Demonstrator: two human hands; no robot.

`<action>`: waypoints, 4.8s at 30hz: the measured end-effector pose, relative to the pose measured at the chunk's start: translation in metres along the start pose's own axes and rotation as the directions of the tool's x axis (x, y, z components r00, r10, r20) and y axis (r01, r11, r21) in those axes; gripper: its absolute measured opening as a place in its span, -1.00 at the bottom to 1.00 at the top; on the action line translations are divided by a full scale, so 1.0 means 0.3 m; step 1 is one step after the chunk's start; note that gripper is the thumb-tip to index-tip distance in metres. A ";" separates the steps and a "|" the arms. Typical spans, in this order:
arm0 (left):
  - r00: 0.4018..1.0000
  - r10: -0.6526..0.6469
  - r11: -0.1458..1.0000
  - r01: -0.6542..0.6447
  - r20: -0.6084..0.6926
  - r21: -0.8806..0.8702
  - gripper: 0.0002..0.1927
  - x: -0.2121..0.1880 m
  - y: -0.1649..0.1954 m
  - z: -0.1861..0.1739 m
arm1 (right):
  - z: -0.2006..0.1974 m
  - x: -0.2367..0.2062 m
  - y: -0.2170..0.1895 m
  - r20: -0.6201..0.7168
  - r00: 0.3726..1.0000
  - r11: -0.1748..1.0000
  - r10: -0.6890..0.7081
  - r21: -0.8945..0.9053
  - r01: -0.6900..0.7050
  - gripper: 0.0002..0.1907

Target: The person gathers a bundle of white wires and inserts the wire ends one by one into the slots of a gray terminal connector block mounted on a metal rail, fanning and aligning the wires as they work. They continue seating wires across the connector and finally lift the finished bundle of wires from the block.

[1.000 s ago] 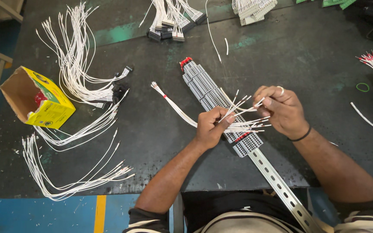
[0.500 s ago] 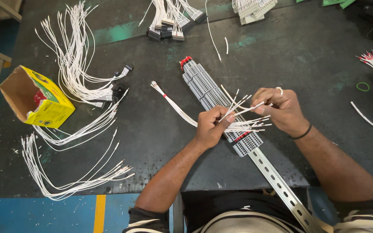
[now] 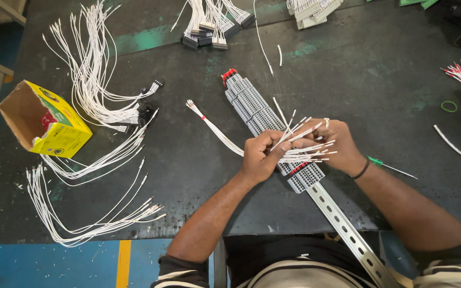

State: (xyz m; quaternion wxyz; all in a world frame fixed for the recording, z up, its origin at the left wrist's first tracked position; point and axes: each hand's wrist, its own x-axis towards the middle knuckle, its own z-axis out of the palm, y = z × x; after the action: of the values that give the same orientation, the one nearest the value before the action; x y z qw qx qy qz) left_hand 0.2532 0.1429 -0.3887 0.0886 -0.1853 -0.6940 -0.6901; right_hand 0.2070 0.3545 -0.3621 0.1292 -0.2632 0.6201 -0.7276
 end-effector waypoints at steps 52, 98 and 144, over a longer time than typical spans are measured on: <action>0.995 0.009 0.999 -0.006 -0.100 0.040 -0.82 0.004 0.015 -0.010 | -0.030 -0.016 -0.051 -0.289 0.857 0.885 -0.426 -0.328 0.329 -0.92; 0.989 0.124 0.983 -0.111 -0.080 0.144 -0.83 0.008 0.030 -0.009 | -0.043 -0.006 -0.038 -0.078 0.981 0.965 -0.178 -0.209 0.159 -0.81; 0.997 0.063 0.986 -0.053 -0.055 0.156 -0.79 0.019 0.038 0.004 | -0.074 -0.026 -0.045 -0.437 0.899 0.971 -0.020 0.206 0.122 -0.93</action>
State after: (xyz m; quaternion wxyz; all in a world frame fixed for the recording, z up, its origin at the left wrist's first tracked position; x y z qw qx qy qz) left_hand 0.2525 0.1446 -0.3759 0.1434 -0.1774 -0.7368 -0.6364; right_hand 0.2033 0.3799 -0.3527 -0.0088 -0.1015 0.5355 -0.8384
